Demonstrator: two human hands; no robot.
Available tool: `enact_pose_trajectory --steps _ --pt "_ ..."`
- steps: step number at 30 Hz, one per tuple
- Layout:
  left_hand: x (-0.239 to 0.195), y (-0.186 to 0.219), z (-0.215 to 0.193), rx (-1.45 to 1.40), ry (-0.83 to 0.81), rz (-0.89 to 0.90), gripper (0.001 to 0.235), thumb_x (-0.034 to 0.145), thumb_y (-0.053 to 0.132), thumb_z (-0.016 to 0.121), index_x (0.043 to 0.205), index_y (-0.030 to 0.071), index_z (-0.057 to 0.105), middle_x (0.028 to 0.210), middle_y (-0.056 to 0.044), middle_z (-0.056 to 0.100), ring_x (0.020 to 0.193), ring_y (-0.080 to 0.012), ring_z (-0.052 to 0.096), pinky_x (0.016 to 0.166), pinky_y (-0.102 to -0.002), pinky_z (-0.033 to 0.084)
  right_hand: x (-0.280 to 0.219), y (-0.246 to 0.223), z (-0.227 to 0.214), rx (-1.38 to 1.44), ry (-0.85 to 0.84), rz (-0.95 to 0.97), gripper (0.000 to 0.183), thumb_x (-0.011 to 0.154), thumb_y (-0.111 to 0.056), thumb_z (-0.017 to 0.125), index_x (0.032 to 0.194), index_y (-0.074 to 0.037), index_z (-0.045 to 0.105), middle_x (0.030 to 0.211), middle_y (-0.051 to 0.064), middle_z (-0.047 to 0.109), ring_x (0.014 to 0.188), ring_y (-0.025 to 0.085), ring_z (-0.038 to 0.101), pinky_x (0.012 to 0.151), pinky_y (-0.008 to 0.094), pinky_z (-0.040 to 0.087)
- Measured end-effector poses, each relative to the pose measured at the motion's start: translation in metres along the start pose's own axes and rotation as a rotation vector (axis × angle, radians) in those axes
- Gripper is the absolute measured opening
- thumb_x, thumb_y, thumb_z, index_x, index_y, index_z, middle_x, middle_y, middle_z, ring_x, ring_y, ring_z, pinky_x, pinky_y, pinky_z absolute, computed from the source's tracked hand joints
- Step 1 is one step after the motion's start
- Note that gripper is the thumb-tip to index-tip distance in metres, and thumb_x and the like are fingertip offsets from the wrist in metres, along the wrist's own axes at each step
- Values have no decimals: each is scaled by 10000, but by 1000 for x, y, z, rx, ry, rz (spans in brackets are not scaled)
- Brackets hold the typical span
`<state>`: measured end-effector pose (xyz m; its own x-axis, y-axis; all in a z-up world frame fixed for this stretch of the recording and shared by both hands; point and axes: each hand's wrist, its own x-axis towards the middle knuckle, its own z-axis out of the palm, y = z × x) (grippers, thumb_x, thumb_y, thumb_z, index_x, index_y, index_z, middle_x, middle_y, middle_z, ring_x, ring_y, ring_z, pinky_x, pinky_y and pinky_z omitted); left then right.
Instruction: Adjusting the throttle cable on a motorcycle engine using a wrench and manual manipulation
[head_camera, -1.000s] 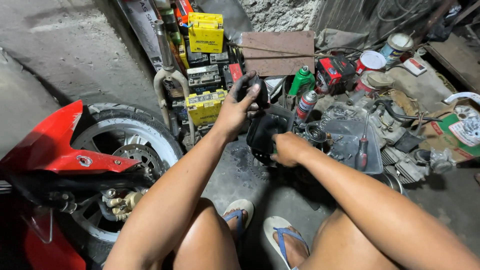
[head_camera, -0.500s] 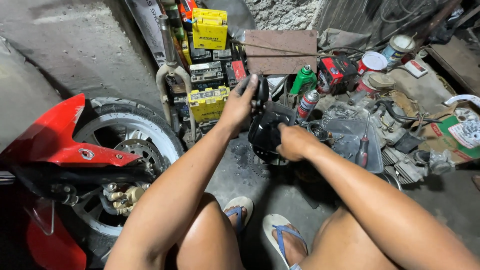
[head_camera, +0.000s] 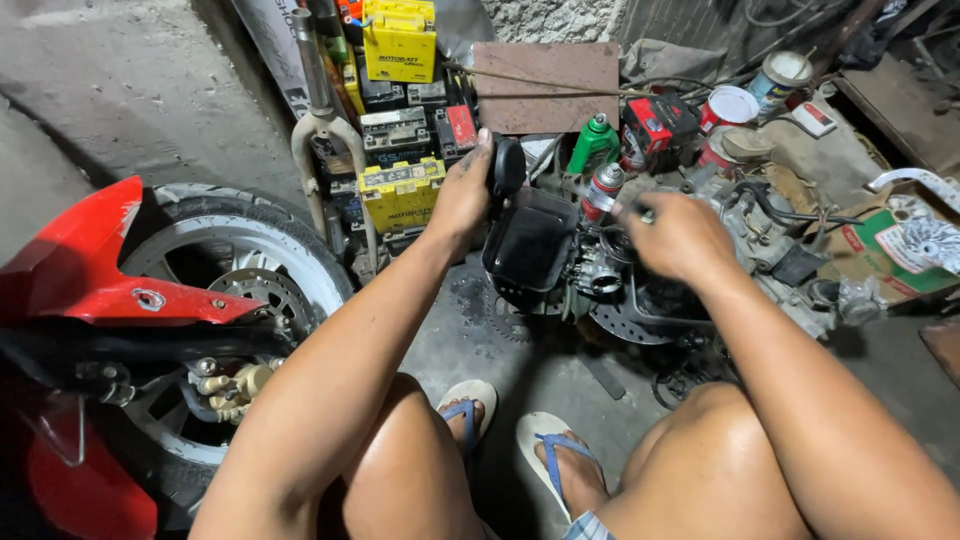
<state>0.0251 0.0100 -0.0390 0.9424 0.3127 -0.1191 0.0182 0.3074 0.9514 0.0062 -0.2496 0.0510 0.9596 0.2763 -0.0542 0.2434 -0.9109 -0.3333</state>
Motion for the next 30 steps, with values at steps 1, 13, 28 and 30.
enact_pose_trajectory --steps 1,13,28,30 --pt "0 0 3 0 -2 -1 597 981 520 600 1267 2 678 889 -189 713 774 -276 737 633 -418 671 -3 3 -1 -1 0 3 419 971 -258 594 1247 27 730 1188 326 722 1189 535 629 1051 618 463" --pt "-13 4 22 71 -186 91 538 970 487 672 1192 -3 695 623 -88 585 543 -158 610 490 -307 585 -5 17 14 340 266 -23 224 1019 -418 663 1074 -239 785 1016 147 747 1105 427 651 919 570 517" --pt "-18 6 10 89 -203 93 493 946 375 755 1265 8 676 820 -146 673 697 -155 681 611 -281 619 -1 28 19 471 231 -131 157 1001 -328 715 1015 -202 806 988 110 773 1079 361 706 923 509 524" --pt "-15 9 10 83 -210 94 499 936 362 770 1274 7 671 860 -151 678 728 -158 679 641 -289 620 2 27 17 469 246 -141 155 997 -318 718 1016 -192 806 987 117 772 1077 368 705 920 512 524"
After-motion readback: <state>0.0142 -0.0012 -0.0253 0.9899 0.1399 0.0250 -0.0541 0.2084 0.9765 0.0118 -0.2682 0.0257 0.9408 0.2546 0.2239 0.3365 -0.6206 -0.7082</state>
